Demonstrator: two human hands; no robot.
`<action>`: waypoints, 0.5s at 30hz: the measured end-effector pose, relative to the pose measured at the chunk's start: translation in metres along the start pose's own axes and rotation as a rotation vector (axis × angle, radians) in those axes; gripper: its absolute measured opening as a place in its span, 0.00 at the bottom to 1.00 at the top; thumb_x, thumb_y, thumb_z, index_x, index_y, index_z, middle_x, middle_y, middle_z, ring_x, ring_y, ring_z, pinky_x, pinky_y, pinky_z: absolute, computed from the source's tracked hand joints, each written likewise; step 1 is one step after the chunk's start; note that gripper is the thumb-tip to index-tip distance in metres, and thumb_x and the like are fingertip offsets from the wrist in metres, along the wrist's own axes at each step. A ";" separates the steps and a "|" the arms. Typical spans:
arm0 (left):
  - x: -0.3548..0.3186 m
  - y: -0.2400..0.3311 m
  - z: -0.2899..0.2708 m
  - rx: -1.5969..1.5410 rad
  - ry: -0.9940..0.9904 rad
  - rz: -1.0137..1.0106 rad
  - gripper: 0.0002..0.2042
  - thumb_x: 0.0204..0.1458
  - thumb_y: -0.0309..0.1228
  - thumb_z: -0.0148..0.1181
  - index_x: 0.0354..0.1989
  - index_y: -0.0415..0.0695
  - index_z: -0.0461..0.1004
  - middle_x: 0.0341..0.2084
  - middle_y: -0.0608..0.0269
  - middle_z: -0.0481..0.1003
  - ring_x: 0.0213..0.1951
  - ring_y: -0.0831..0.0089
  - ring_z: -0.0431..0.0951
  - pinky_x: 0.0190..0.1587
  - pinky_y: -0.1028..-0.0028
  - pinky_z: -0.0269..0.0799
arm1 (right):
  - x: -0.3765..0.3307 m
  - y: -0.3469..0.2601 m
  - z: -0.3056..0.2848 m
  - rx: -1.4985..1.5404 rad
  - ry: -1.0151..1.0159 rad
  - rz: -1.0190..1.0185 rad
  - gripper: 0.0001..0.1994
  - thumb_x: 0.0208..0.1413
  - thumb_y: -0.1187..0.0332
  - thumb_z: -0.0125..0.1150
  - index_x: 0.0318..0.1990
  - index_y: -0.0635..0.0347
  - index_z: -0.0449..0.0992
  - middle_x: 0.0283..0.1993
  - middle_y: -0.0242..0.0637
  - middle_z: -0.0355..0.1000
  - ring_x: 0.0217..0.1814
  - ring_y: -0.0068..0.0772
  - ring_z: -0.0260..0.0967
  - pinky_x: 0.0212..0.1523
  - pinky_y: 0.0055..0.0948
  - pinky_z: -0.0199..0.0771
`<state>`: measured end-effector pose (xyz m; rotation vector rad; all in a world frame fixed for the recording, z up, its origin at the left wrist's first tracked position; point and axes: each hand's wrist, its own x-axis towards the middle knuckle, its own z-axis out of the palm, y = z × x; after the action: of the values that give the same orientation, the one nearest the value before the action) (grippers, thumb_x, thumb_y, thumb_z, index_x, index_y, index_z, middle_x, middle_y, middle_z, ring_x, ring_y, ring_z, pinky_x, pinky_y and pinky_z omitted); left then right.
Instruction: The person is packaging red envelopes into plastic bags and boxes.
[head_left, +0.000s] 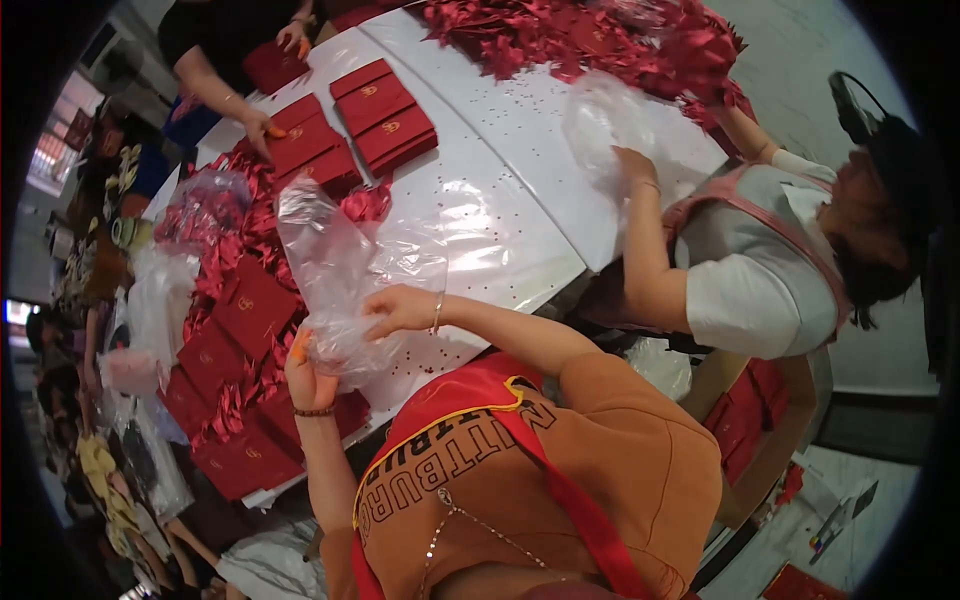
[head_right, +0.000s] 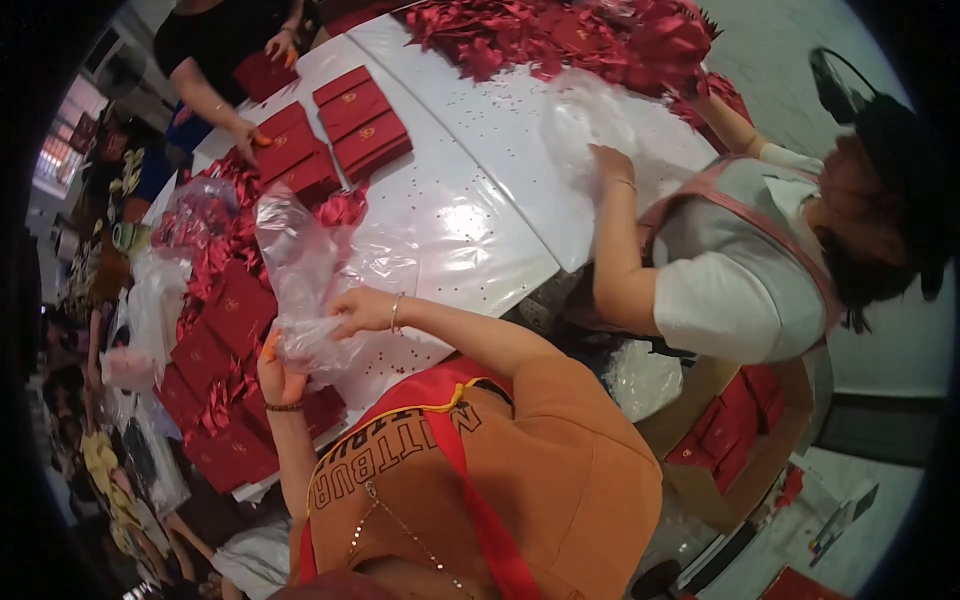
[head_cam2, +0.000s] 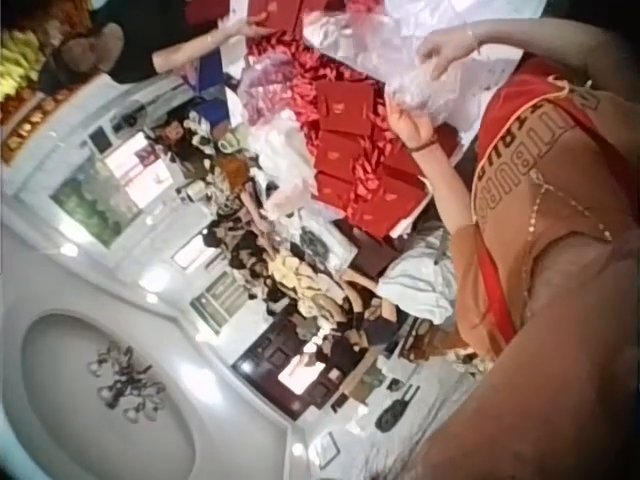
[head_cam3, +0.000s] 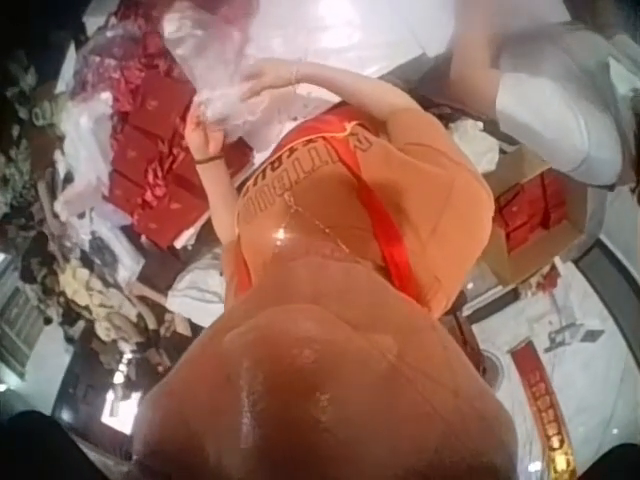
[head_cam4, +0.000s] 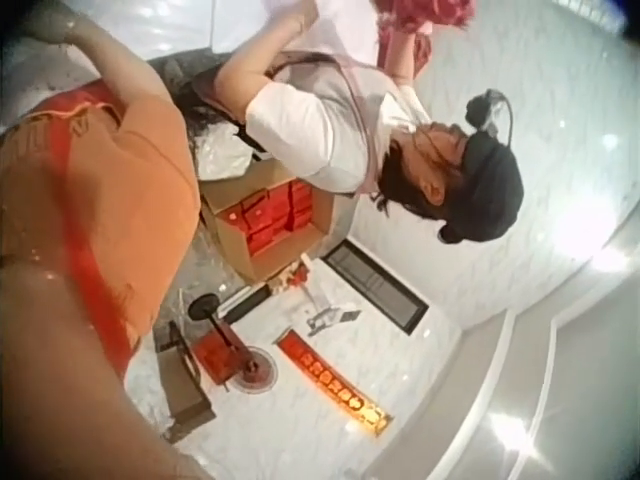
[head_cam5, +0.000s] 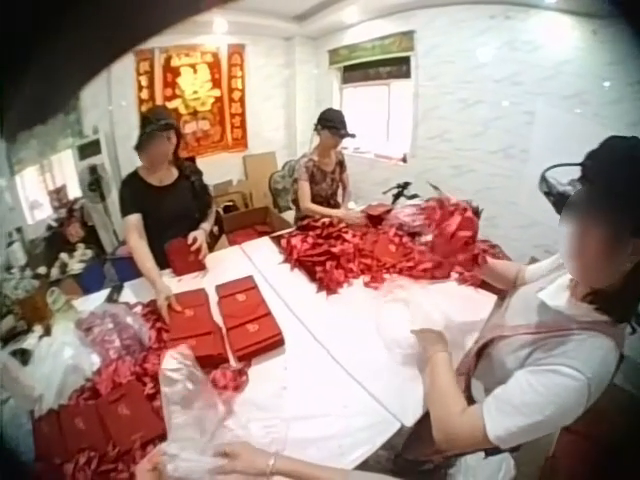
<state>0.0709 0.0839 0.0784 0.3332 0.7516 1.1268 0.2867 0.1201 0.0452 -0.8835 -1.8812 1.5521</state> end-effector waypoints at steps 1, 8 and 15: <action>0.005 0.001 -0.007 0.014 -0.064 0.029 0.10 0.52 0.28 0.43 0.41 0.39 0.65 0.36 0.63 0.70 0.39 0.72 0.70 0.43 0.71 0.66 | 0.003 0.005 -0.004 0.082 -0.123 0.122 0.15 0.43 0.65 0.60 0.39 0.60 0.67 0.27 0.29 0.66 0.30 0.21 0.62 0.31 0.24 0.63; -0.024 0.017 0.041 0.548 -0.256 0.176 0.33 0.38 0.26 0.59 0.55 0.42 0.50 0.49 0.56 0.62 0.50 0.68 0.63 0.52 0.72 0.57 | -0.005 -0.010 -0.012 0.482 0.061 0.235 0.08 0.48 0.70 0.54 0.36 0.57 0.66 0.32 0.26 0.65 0.31 0.17 0.63 0.33 0.20 0.65; 0.000 0.017 -0.001 0.988 0.054 0.202 0.14 0.41 0.20 0.57 0.40 0.38 0.68 0.33 0.66 0.71 0.34 0.81 0.69 0.38 0.80 0.65 | -0.005 0.000 -0.003 1.043 0.200 0.102 0.06 0.52 0.70 0.52 0.35 0.56 0.61 0.25 0.27 0.62 0.23 0.18 0.62 0.32 0.23 0.69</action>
<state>0.0587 0.0905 0.0880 1.2300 1.3161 0.8763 0.2922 0.1186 0.0458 -0.5899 -0.6803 2.0538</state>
